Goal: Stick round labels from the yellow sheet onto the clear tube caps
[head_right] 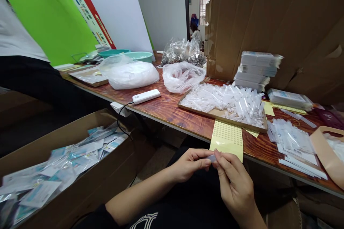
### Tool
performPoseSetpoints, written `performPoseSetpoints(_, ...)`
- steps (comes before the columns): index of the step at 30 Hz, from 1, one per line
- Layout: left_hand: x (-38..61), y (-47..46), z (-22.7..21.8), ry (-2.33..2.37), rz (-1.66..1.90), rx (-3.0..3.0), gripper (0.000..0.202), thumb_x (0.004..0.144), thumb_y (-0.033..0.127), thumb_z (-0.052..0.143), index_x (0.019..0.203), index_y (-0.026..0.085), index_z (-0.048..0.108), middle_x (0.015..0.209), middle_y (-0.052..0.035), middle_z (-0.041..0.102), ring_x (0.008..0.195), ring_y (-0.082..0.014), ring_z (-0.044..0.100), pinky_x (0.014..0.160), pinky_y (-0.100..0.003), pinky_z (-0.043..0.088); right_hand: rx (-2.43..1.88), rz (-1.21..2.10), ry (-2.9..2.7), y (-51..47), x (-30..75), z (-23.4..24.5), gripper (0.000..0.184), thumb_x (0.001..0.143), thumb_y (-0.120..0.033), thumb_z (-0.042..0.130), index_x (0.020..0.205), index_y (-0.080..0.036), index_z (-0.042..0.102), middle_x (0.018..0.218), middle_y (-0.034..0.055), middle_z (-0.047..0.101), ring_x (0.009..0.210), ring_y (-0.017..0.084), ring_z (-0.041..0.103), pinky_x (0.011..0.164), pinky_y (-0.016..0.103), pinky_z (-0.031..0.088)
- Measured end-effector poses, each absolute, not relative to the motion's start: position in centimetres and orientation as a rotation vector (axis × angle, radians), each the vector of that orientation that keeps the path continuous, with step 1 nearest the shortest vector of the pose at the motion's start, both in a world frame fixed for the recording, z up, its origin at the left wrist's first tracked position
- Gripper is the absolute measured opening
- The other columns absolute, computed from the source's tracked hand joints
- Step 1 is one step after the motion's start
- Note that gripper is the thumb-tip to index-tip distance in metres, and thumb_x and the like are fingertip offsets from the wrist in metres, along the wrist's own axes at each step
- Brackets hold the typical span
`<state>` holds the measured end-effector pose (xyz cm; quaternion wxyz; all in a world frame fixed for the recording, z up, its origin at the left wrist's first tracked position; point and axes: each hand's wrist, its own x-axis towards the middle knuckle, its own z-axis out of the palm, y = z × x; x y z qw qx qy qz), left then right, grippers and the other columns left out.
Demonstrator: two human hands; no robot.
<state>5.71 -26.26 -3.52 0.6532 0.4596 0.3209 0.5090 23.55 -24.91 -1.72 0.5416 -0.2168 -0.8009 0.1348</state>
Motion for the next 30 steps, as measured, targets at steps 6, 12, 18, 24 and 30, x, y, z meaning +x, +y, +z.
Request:
performPoseSetpoints(6,5.7,-26.3,-3.5,0.757,1.148,1.069,0.062,0.073,0.063,0.086,0.115,0.018,0.082,0.098,-0.0119,0.078,0.078,-0.0171,0.06,0.075,-0.03,0.048,-0.501,0.346,-1.914,-24.9,23.8,-1.6,0.048,0.092,0.004,0.062,0.132,-0.02,0.071,0.106,0.0072,0.072,0.096,0.014,0.073,0.081,0.02,0.065)
performPoseSetpoints(12,5.7,-26.4,-3.7,0.774,1.149,1.11,0.06,0.076,0.062,0.083,0.119,0.02,0.081,0.106,-0.0132,0.079,0.082,-0.0174,0.06,0.076,-0.029,0.05,-0.525,0.365,-1.921,-24.8,24.0,-1.5,0.041,0.092,0.003,0.063,0.126,-0.018,0.072,0.103,0.0066,0.072,0.093,0.013,0.073,0.081,0.019,0.064)
performPoseSetpoints(18,5.6,-26.6,-3.5,0.819,1.115,1.178,0.065,0.078,0.066,0.079,0.124,0.019,0.078,0.109,-0.0135,0.077,0.084,-0.0185,0.06,0.079,-0.031,0.051,-0.545,0.383,-1.928,-24.7,24.4,-1.8,0.039,0.093,0.001,0.063,0.125,-0.02,0.072,0.104,0.0062,0.072,0.095,0.013,0.073,0.084,0.019,0.063)
performPoseSetpoints(24,5.5,-26.7,-3.7,0.834,1.106,1.231,0.061,0.082,0.064,0.078,0.125,0.021,0.078,0.112,-0.0128,0.078,0.09,-0.0205,0.065,0.088,-0.034,0.051,-0.533,0.375,-1.996,-24.4,25.5,-1.6,0.03,0.094,-0.003,0.066,0.118,-0.02,0.072,0.104,0.0056,0.073,0.094,0.013,0.073,0.087,0.018,0.063)
performPoseSetpoints(30,5.7,-26.9,-3.6,0.846,1.09,1.283,0.058,0.085,0.061,0.076,0.127,0.022,0.077,0.119,-0.0134,0.078,0.102,-0.0252,0.069,0.098,-0.038,0.051,-0.515,0.38,-2.0,-24.3,25.9,-1.2,0.028,0.093,-0.005,0.067,0.115,-0.021,0.073,0.102,0.0044,0.075,0.092,0.012,0.075,0.087,0.016,0.062)
